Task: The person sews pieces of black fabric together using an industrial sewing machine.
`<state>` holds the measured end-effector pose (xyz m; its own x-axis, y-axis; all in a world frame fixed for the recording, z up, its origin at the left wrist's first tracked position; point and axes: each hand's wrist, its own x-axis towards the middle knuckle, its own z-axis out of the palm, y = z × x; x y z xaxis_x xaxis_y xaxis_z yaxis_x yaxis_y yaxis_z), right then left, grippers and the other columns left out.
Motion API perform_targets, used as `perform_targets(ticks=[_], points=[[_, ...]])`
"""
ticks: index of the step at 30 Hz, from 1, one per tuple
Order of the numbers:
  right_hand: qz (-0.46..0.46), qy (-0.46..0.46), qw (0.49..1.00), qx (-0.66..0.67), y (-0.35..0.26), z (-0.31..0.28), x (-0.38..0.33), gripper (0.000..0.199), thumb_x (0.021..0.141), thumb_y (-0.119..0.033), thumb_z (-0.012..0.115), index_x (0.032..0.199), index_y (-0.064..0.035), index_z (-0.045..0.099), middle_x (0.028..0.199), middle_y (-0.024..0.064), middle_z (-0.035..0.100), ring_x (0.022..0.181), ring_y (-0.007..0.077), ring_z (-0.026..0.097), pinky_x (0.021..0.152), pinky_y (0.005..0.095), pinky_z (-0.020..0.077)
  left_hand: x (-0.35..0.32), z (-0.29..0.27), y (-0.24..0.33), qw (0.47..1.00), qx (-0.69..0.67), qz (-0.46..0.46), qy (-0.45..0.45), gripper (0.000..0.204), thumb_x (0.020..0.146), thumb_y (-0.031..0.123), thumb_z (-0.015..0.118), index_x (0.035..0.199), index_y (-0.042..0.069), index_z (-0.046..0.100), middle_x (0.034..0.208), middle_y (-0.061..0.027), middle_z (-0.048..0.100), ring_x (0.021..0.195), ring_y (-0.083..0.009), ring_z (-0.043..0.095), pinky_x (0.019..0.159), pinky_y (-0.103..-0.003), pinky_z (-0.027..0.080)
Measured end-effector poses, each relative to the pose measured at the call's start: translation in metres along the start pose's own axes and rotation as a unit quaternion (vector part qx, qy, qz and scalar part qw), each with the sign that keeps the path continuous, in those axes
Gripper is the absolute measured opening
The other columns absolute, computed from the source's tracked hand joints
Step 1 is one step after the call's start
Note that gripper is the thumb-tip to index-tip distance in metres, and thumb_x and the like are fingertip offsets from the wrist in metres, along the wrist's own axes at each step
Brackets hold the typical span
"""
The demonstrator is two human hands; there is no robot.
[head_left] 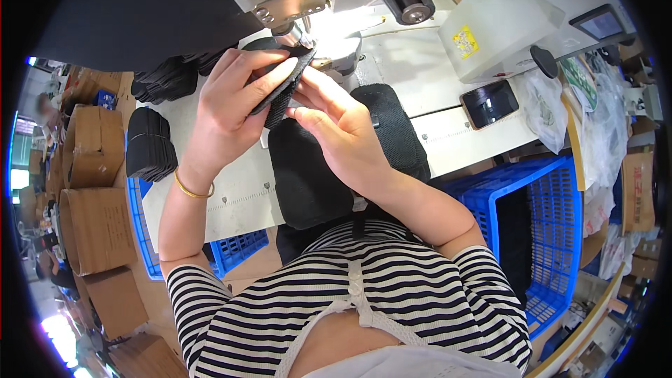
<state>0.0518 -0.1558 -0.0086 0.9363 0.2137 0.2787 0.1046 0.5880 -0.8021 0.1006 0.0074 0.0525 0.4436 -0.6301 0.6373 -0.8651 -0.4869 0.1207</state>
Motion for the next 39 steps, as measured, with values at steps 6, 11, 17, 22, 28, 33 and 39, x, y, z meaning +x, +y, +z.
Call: perform_targets(ticks=[6, 11, 17, 22, 28, 33, 39], points=[[-0.01, 0.007, 1.0, 0.006, -0.006, 0.0, -0.003, 0.051, 0.097, 0.002, 0.05, 0.146, 0.0071, 0.037, 0.143, 0.0128, 0.048, 0.132, 0.0181, 0.047, 0.108, 0.0304, 0.0388, -0.002, 0.009, 0.016, 0.998, 0.065, 0.007, 0.026, 0.04, 0.067, -0.001, 0.072, 0.107, -0.001, 0.069, 0.104, -0.0109, 0.065, 0.087, -0.0281, 0.061, 0.075, -0.037, 0.053], [-0.008, 0.014, 0.999, -0.032, -0.005, -0.006, -0.008, 0.05, 0.097, 0.003, 0.049, 0.145, 0.0072, 0.038, 0.139, 0.0118, 0.052, 0.128, 0.0155, 0.049, 0.106, 0.0271, 0.039, -0.008, 0.03, 0.03, 0.993, 0.099, -0.011, 0.059, 0.049, 0.061, -0.008, 0.064, 0.11, -0.006, 0.066, 0.107, -0.0141, 0.062, 0.088, -0.0299, 0.059, 0.077, -0.038, 0.052], [0.103, 0.069, 0.984, -0.129, -0.018, -0.016, -0.021, 0.016, 0.096, -0.012, 0.063, 0.095, 0.0039, 0.067, 0.082, 0.0076, 0.072, 0.071, 0.0111, 0.069, 0.064, 0.0237, 0.0556, -0.028, 0.026, 0.037, 0.994, 0.014, -0.038, 0.103, 0.045, 0.059, -0.01, 0.066, 0.104, -0.005, 0.07, 0.101, -0.013, 0.064, 0.083, -0.0274, 0.062, 0.073, -0.035, 0.053], [0.117, 0.055, 0.982, -0.139, -0.028, -0.014, -0.032, 0.018, 0.098, -0.011, 0.059, 0.098, 0.0047, 0.067, 0.084, 0.0092, 0.073, 0.073, 0.0121, 0.07, 0.067, 0.0241, 0.0561, -0.037, 0.03, 0.037, 0.988, 0.052, 0.075, 0.129, 0.04, 0.055, -0.008, 0.07, 0.095, -0.005, 0.074, 0.091, -0.0115, 0.066, 0.076, -0.0256, 0.065, 0.065, -0.032, 0.056], [0.052, 0.054, 0.981, -0.179, -0.026, -0.015, -0.033, 0.019, 0.097, -0.01, 0.057, 0.096, 0.0059, 0.067, 0.082, 0.0098, 0.072, 0.074, 0.0133, 0.071, 0.067, 0.0249, 0.0562, -0.036, 0.034, 0.045, 0.982, 0.097, 0.12, 0.11, 0.045, 0.053, 0.003, 0.068, 0.095, -0.01, 0.072, 0.095, -0.0161, 0.066, 0.081, -0.0272, 0.066, 0.068, -0.034, 0.058], [0.008, 0.05, 0.956, -0.287, -0.025, -0.02, -0.03, 0.017, 0.094, -0.01, 0.06, 0.091, 0.0046, 0.066, 0.074, 0.0095, 0.071, 0.066, 0.0118, 0.07, 0.059, 0.0233, 0.0541, -0.033, 0.029, 0.05, 0.985, 0.092, 0.119, 0.089, 0.038, 0.059, -0.007, 0.072, 0.096, -0.008, 0.073, 0.093, -0.0149, 0.068, 0.079, -0.0279, 0.067, 0.065, -0.034, 0.058], [0.021, 0.072, 0.959, -0.272, -0.032, -0.016, -0.027, 0.016, 0.093, -0.009, 0.059, 0.089, 0.0048, 0.066, 0.068, 0.0078, 0.069, 0.06, 0.0093, 0.067, 0.053, 0.0223, 0.0518, -0.029, 0.034, 0.047, 0.984, 0.107, 0.075, 0.119, 0.041, 0.056, 0.002, 0.07, 0.097, -0.006, 0.073, 0.097, -0.0152, 0.066, 0.088, -0.0268, 0.066, 0.072, -0.035, 0.059]])
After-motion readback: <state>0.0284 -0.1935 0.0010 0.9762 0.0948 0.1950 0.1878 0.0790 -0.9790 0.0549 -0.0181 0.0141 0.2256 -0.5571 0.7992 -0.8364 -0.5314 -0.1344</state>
